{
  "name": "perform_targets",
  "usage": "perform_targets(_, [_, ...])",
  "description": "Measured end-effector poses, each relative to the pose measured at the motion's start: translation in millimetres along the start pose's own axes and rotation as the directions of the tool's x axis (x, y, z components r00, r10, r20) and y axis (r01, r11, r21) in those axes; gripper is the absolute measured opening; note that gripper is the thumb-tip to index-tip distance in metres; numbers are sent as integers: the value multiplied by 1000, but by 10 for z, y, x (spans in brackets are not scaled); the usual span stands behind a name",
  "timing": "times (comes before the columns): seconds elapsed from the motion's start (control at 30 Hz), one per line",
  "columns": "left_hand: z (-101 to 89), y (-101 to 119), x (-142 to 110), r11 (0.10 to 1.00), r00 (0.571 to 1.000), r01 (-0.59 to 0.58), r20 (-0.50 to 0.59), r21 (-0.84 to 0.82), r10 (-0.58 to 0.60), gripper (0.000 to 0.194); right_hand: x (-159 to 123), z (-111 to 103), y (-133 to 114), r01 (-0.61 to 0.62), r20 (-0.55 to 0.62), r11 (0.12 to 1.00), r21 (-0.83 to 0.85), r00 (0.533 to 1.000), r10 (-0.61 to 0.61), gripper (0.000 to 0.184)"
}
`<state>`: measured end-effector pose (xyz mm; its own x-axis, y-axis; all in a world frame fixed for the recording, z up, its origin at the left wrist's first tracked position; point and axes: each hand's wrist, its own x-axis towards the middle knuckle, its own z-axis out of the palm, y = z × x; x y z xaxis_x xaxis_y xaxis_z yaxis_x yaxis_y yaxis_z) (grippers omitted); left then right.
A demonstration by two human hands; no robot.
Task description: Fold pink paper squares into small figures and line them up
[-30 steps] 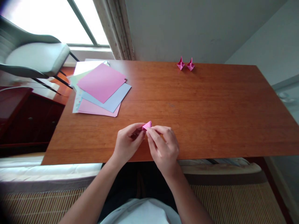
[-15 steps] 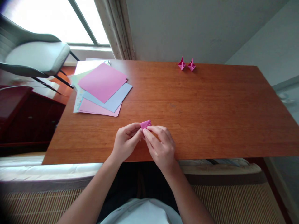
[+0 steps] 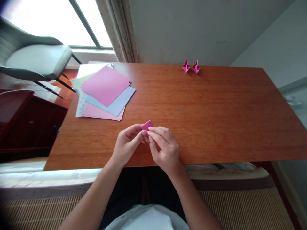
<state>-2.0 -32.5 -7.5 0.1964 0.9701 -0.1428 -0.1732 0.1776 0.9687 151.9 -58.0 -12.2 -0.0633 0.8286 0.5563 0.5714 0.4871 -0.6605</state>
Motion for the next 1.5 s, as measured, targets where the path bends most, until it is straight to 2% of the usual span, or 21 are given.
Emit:
perform_targets(0.1, [7, -22, 2, 1000, 1000, -6, -13, 10, 6, 27, 3, -6, -2, -163, -42, 982, 100, 985, 168, 23])
perform_targets(0.2, [9, -18, 1, 1000, 1000, -1, -29, 27, 1, 27, -4, 16, 50, -326, -88, 928, 178, 934, 345, 15])
perform_targets(0.3, [8, 1, 0, 1000, 999, 0, -35, 16, 0, 27, 2, 46, 103, -438, -20, 860, 261, 889, 458, 17])
perform_targets(0.43, [2, 23, 0, 1000, 999, 0, -37, 6, 0, 25, 24, 67, 106, -477, 85, 818, 322, 875, 477, 16])
perform_targets(0.6, [-9, 47, 0, 1000, 999, -2, -36, 31, 3, 25, 43, 82, 80, -484, 85, 785, 387, 866, 492, 16])
perform_targets(0.83, [-12, 48, -2, 999, 999, -10, -46, 46, 12, 24, 62, 74, 47, -501, 96, 771, 394, 856, 507, 18])
perform_targets(1.03, [-13, 54, -4, 999, 1000, -20, -1, 38, 20, 19, 85, 78, 40, -559, 146, 654, 509, 805, 575, 18])
perform_targets(1.27, [-43, 73, 10, 998, 999, -1, 34, 56, 0, 20, 103, 74, 61, -565, 182, 570, 597, 787, 589, 13])
perform_targets(1.5, [-60, 33, 15, 999, 998, 12, 68, 37, -14, 16, 117, 81, 52, -612, 231, 433, 662, 716, 659, 13])
